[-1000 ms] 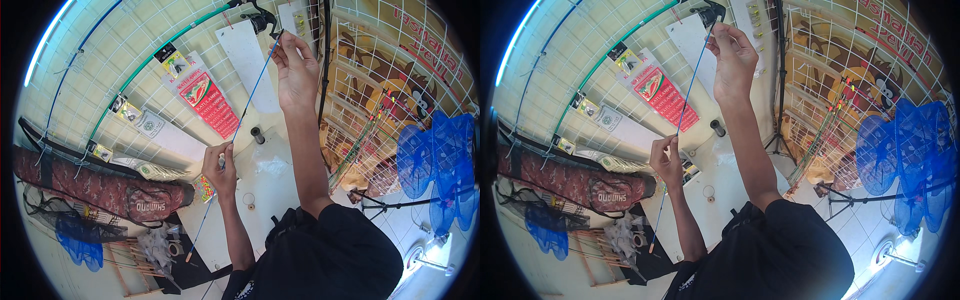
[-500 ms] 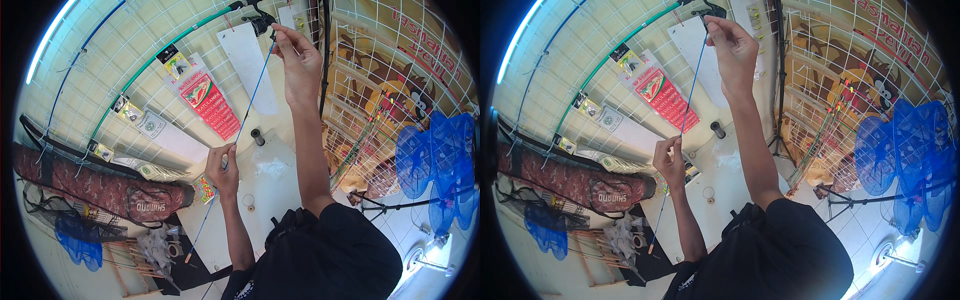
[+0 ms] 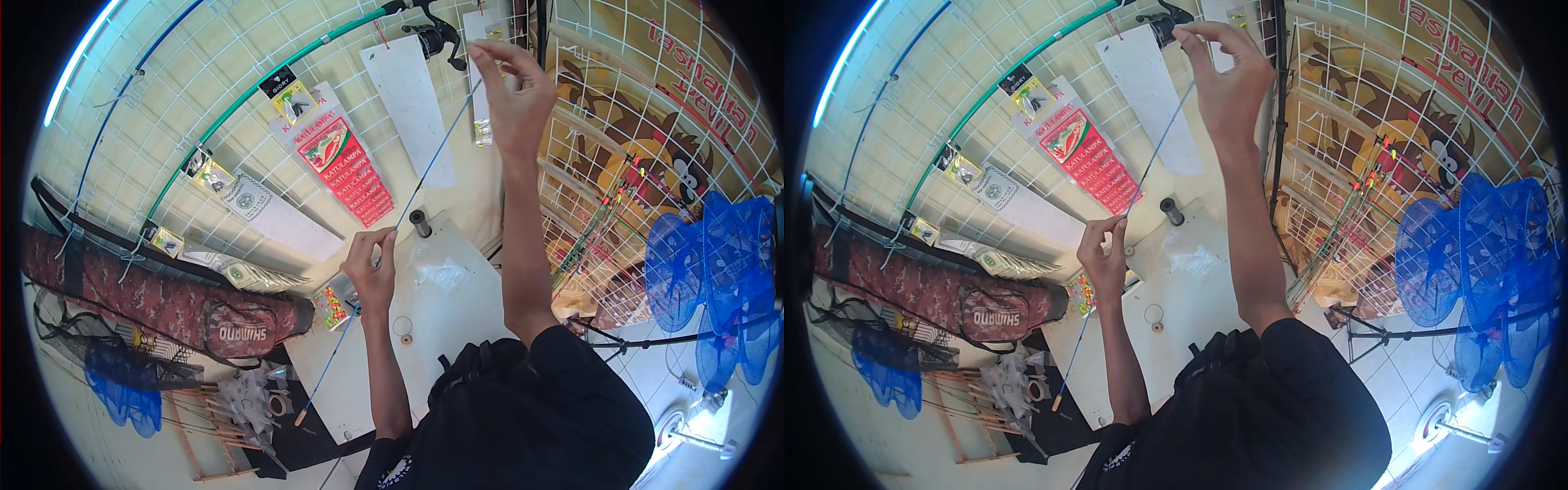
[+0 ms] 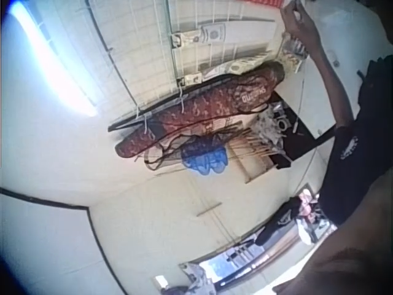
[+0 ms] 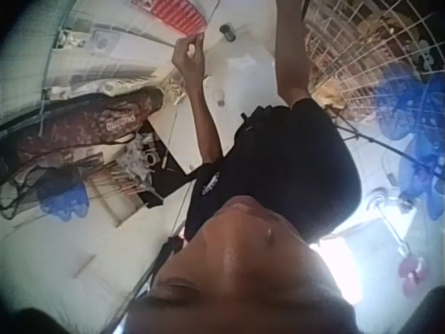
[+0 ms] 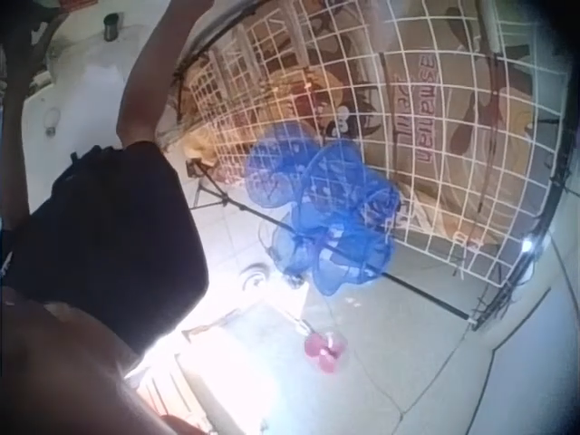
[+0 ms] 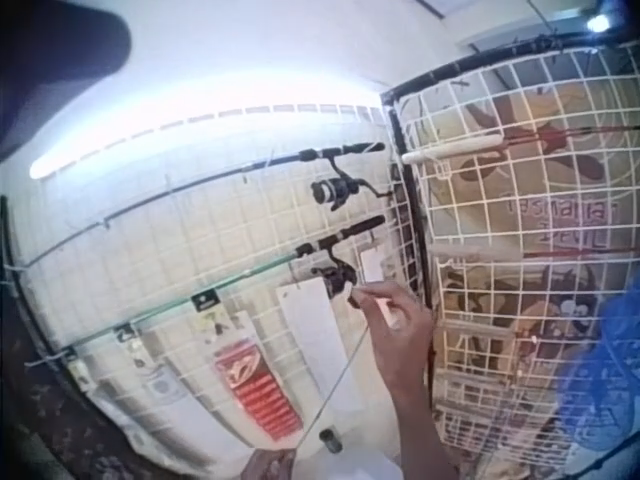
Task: Manually winding thread or line around a fishing rod section to secure a guide or grip.
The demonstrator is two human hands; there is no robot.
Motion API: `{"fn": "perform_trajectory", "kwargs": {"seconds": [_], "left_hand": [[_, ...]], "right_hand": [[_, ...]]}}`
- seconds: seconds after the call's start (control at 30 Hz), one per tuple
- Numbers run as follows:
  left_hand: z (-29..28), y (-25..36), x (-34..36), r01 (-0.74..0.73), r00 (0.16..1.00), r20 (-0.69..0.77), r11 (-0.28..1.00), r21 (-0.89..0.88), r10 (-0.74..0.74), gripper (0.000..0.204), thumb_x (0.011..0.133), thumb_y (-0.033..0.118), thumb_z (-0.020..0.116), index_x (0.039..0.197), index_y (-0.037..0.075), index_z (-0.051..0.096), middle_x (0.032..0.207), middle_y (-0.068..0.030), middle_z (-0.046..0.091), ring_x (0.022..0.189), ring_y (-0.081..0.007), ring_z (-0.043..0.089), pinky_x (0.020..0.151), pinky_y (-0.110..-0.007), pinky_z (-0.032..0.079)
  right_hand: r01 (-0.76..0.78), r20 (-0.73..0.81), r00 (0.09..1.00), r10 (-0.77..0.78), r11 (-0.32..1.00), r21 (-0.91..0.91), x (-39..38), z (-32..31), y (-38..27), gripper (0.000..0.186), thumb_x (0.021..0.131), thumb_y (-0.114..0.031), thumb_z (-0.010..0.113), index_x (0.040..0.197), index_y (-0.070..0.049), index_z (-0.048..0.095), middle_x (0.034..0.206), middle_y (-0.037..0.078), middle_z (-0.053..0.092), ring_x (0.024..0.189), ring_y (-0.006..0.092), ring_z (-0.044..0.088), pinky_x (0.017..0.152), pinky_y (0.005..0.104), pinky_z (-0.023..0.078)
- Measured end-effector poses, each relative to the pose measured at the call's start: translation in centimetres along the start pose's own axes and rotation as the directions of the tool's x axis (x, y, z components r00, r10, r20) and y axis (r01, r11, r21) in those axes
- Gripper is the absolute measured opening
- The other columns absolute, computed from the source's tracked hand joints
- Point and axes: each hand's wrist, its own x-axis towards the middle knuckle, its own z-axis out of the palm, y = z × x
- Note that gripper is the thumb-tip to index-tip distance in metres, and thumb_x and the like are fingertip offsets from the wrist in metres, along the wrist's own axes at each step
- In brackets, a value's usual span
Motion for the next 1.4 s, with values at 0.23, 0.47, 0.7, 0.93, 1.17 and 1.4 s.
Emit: {"fn": "perform_trajectory", "kwargs": {"seconds": [0.23, 0.47, 0.7, 0.93, 1.17, 1.4], "left_hand": [[3.7, -4.6, -1.6, 0.150, 0.964, 0.233, 0.986, -0.079, -0.128, 0.012, 0.083, 0.004, 0.069, 0.094, -0.001, 0.069, 0.079, -0.0101, 0.062, 0.068, -0.0164, 0.057, 0.067, -0.029, 0.046], [7.3, -9.9, -6.2, 0.364, 0.754, 0.607, 0.929, -0.065, -0.253, 0.015, 0.084, 0.005, 0.066, 0.099, 0.003, 0.067, 0.087, -0.0131, 0.065, 0.075, -0.0238, 0.063, 0.068, -0.035, 0.051], [9.1, -14.6, -12.5, 0.318, 0.579, 0.766, 0.942, 0.103, -0.280, 0.016, 0.082, 0.007, 0.065, 0.098, 0.005, 0.068, 0.089, -0.0139, 0.067, 0.080, -0.0269, 0.065, 0.075, -0.036, 0.052], [9.0, -16.9, -16.9, 0.298, 0.509, 0.719, 0.881, 0.369, -0.473, 0.014, 0.082, 0.008, 0.064, 0.095, 0.007, 0.067, 0.092, -0.0143, 0.066, 0.089, -0.0307, 0.065, 0.080, -0.040, 0.051], [7.8, -18.6, -18.6, 0.338, 0.456, 0.684, 0.822, 0.459, -0.570, 0.015, 0.082, 0.009, 0.065, 0.097, 0.009, 0.068, 0.093, -0.0151, 0.066, 0.091, -0.0323, 0.064, 0.081, -0.042, 0.051], [7.3, -16.2, -22.1, 0.432, 0.461, 0.714, 0.836, 0.339, -0.527, 0.020, 0.083, 0.004, 0.056, 0.100, 0.007, 0.067, 0.091, -0.0181, 0.065, 0.089, -0.0351, 0.063, 0.080, -0.043, 0.050]], "right_hand": [[-0.326, 0.325, 0.921, 0.217, 0.884, 0.334, 0.0, -4.7, -4.6, 0.014, 0.080, -0.003, 0.074, 0.093, 0.003, 0.071, 0.089, 0.008, 0.072, 0.084, 0.0129, 0.066, 0.079, 0.0259, 0.050], [-0.494, 0.710, 0.658, 0.251, 0.855, 0.156, -7.0, -9.4, -3.6, 0.018, 0.078, -0.002, 0.075, 0.095, 0.001, 0.071, 0.087, 0.007, 0.072, 0.071, 0.0121, 0.065, 0.066, 0.0253, 0.050], [-0.513, 0.818, 0.258, 0.514, 0.790, -0.334, -17.0, -11.1, -0.2, 0.009, 0.083, -0.004, 0.070, 0.089, 0.001, 0.066, 0.071, 0.003, 0.063, 0.063, 0.0083, 0.057, 0.060, 0.0237, 0.044], [-0.587, 0.794, 0.056, 0.605, 0.663, -0.464, -24.1, -13.3, 0.2, 0.010, 0.086, -0.008, 0.067, 0.091, 0.000, 0.065, 0.081, 0.005, 0.064, 0.060, 0.0098, 0.050, 0.057, 0.0252, 0.041], [-0.615, 0.813, -0.065, 0.579, 0.618, -0.490, -27.4, -13.6, 0.2, 0.011, 0.087, -0.008, 0.065, 0.093, 0.001, 0.064, 0.086, 0.009, 0.065, 0.061, 0.0138, 0.050, 0.059, 0.0275, 0.042], [-0.576, 0.826, -0.062, 0.560, 0.657, -0.487, -27.0, -11.3, 0.7, 0.012, 0.087, -0.008, 0.066, 0.093, 0.001, 0.065, 0.089, 0.009, 0.066, 0.061, 0.0145, 0.051, 0.059, 0.0280, 0.042]]}}
